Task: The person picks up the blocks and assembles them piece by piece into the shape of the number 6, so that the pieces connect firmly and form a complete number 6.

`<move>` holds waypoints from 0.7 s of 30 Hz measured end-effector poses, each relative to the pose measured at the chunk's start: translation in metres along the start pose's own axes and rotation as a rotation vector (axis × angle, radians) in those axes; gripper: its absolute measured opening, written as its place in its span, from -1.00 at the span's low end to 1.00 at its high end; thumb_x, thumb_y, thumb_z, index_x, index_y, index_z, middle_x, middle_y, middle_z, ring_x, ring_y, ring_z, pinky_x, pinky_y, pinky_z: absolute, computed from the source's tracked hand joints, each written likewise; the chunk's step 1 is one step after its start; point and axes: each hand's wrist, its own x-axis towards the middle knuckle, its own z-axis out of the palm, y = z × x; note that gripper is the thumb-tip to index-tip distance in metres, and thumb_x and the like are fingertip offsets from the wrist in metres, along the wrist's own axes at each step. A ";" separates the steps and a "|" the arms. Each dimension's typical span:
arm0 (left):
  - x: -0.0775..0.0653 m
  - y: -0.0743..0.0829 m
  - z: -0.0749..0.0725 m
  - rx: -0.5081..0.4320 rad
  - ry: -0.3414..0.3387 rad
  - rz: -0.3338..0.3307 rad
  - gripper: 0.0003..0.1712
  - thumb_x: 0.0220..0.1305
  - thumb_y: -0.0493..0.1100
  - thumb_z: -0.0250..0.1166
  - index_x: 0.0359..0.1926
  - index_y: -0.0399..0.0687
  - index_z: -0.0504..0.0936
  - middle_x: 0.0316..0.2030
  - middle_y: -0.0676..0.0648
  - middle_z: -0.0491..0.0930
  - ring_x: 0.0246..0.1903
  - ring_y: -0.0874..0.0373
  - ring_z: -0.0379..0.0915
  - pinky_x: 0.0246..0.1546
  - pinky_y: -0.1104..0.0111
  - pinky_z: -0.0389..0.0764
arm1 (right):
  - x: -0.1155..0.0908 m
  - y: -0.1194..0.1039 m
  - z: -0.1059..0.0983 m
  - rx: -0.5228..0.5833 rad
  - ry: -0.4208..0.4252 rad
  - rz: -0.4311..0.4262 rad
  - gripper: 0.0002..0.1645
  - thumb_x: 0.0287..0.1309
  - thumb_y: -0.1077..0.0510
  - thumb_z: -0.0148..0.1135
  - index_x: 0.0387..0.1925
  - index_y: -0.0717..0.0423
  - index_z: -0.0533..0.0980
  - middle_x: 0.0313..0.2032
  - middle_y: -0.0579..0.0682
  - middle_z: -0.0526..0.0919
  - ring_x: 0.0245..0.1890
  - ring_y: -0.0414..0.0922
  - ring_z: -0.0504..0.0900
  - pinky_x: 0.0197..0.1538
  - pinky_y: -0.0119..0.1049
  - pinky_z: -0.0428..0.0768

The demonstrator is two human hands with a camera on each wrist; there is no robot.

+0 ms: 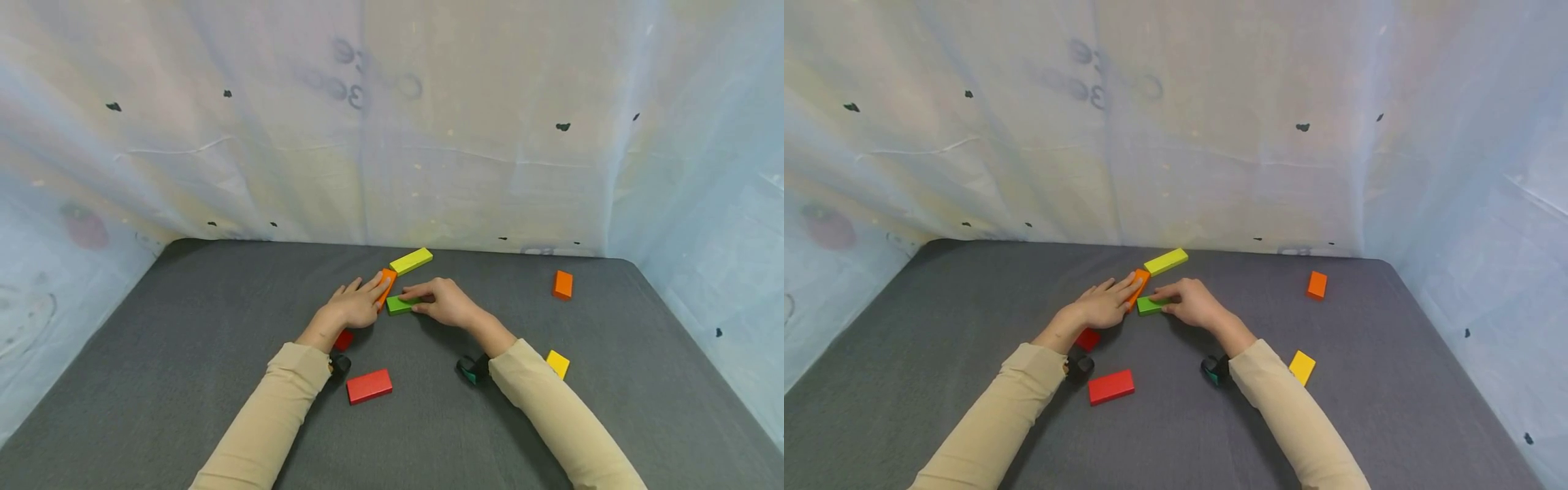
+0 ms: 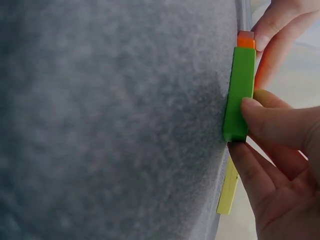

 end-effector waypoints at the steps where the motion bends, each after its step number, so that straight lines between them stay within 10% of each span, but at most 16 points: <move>1: 0.000 0.000 0.000 0.001 0.001 0.000 -0.37 0.54 -0.06 -0.17 0.53 0.16 -0.11 0.53 0.08 -0.27 0.50 -0.14 -0.30 0.45 -0.07 -0.19 | 0.000 0.000 -0.001 0.001 -0.002 0.000 -0.61 0.19 0.33 0.24 0.07 0.15 0.60 0.20 0.12 0.53 0.10 0.00 0.60 0.02 -0.23 0.63; 21: 0.003 -0.001 0.001 0.006 0.002 -0.010 -0.36 0.53 -0.05 -0.15 0.53 0.20 -0.13 0.53 0.11 -0.28 0.50 -0.14 -0.31 0.45 -0.07 -0.18 | -0.014 -0.003 -0.010 -0.032 -0.019 0.020 -0.43 0.19 0.15 0.30 0.25 0.08 0.46 0.34 0.12 0.35 0.26 0.05 0.45 0.23 0.02 0.45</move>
